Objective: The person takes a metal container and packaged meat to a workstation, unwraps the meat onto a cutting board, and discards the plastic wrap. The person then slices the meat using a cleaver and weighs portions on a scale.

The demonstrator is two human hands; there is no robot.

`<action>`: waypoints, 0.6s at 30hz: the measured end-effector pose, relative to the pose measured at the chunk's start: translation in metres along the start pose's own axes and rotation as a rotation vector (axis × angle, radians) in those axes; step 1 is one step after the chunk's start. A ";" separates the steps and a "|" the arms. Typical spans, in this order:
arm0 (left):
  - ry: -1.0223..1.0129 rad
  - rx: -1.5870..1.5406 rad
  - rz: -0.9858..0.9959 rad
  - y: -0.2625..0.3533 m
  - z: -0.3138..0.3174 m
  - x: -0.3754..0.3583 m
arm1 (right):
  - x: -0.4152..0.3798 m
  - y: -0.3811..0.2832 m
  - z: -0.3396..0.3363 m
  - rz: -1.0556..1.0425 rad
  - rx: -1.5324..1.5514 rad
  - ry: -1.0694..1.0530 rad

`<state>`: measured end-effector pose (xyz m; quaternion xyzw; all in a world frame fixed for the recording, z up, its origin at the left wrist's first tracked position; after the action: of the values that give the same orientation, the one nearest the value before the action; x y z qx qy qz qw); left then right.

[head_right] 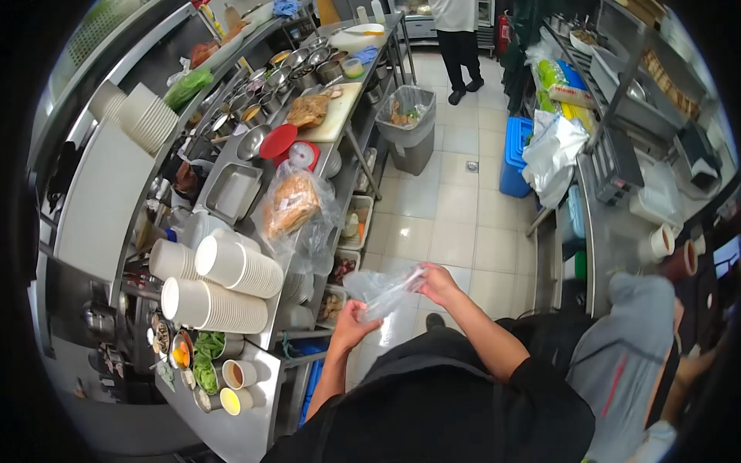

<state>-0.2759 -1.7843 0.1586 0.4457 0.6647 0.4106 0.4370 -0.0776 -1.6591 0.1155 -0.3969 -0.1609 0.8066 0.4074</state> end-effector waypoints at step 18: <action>-0.750 -0.317 -0.221 0.079 0.116 0.329 | 0.179 -0.176 -0.067 -0.259 -0.142 0.329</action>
<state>-0.2206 -1.4321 0.1290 0.4177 0.4319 0.2677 0.7532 0.0040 -1.4146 0.0848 -0.5267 -0.1981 0.6588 0.4993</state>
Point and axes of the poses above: each hand's wrist, its own x-axis towards the middle knuckle, its own z-axis out of the palm, y = z × x, the point moved 7 cm from there along x, towards the middle knuckle, and after that the axes turned 6 degrees about -z, right-handed, at the moved point
